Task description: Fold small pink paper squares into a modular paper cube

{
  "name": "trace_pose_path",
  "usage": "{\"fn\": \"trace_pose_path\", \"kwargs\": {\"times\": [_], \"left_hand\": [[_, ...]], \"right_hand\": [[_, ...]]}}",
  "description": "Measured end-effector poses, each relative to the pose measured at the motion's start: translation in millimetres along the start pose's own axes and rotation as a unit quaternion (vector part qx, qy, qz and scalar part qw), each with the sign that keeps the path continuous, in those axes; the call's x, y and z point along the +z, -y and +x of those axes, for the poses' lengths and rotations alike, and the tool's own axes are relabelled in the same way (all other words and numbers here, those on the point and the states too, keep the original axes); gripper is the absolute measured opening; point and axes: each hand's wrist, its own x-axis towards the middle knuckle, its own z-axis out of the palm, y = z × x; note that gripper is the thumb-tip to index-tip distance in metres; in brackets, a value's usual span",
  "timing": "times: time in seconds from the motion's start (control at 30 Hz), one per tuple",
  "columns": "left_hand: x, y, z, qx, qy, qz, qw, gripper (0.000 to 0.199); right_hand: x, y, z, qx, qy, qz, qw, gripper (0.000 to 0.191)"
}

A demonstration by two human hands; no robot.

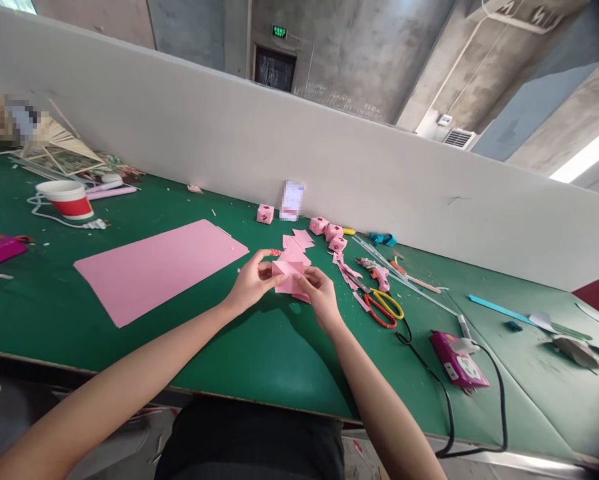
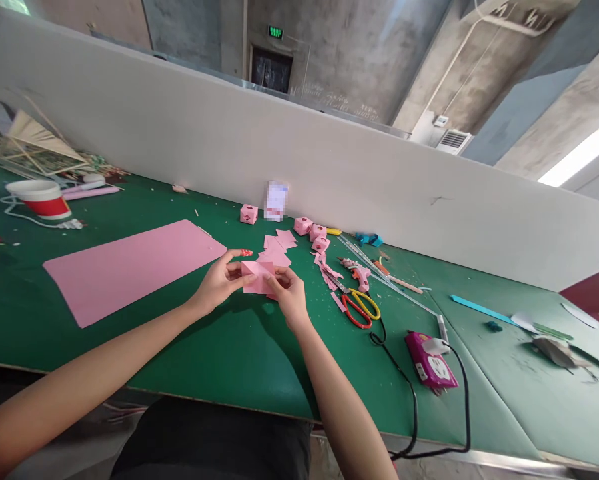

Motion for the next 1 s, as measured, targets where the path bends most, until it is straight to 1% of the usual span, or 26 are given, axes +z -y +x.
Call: {"fn": "trace_pose_path", "kwargs": {"times": [0.2, 0.33, 0.43, 0.57, 0.67, 0.8, 0.87, 1.0], "left_hand": [[1.0, 6, -1, 0.02, 0.03, 0.014, 0.999, 0.059], [2.1, 4, -3, 0.016, 0.064, -0.02, 0.998, 0.064], [2.5, 3, -3, 0.003, 0.051, -0.046, 0.998, 0.063], [1.6, 5, -3, 0.02, 0.038, -0.03, 0.999, 0.06], [1.0, 6, -3, 0.038, 0.036, -0.006, 0.999, 0.057], [1.5, 9, -3, 0.052, 0.033, 0.015, 0.998, 0.055], [1.8, 11, -2, 0.05, 0.028, 0.021, 0.998, 0.055], [1.1, 13, 1, 0.039, -0.008, 0.023, 0.999, 0.054]], "right_hand": [[1, 2, -2, 0.032, 0.02, -0.005, 0.999, 0.04], [-1, 3, -1, 0.06, 0.036, 0.057, 0.996, 0.044], [0, 5, 0, 0.082, 0.049, 0.087, 0.992, 0.045], [1, 6, 0, 0.113, 0.062, 0.111, 0.985, 0.046], [0, 6, 0, 0.116, 0.069, 0.105, 0.985, 0.045], [0, 4, -1, 0.105, 0.078, 0.071, 0.989, 0.045], [1, 3, -1, 0.086, 0.056, 0.055, 0.993, 0.046], [2, -3, 0, 0.053, -0.04, 0.034, 0.997, 0.045]]}}
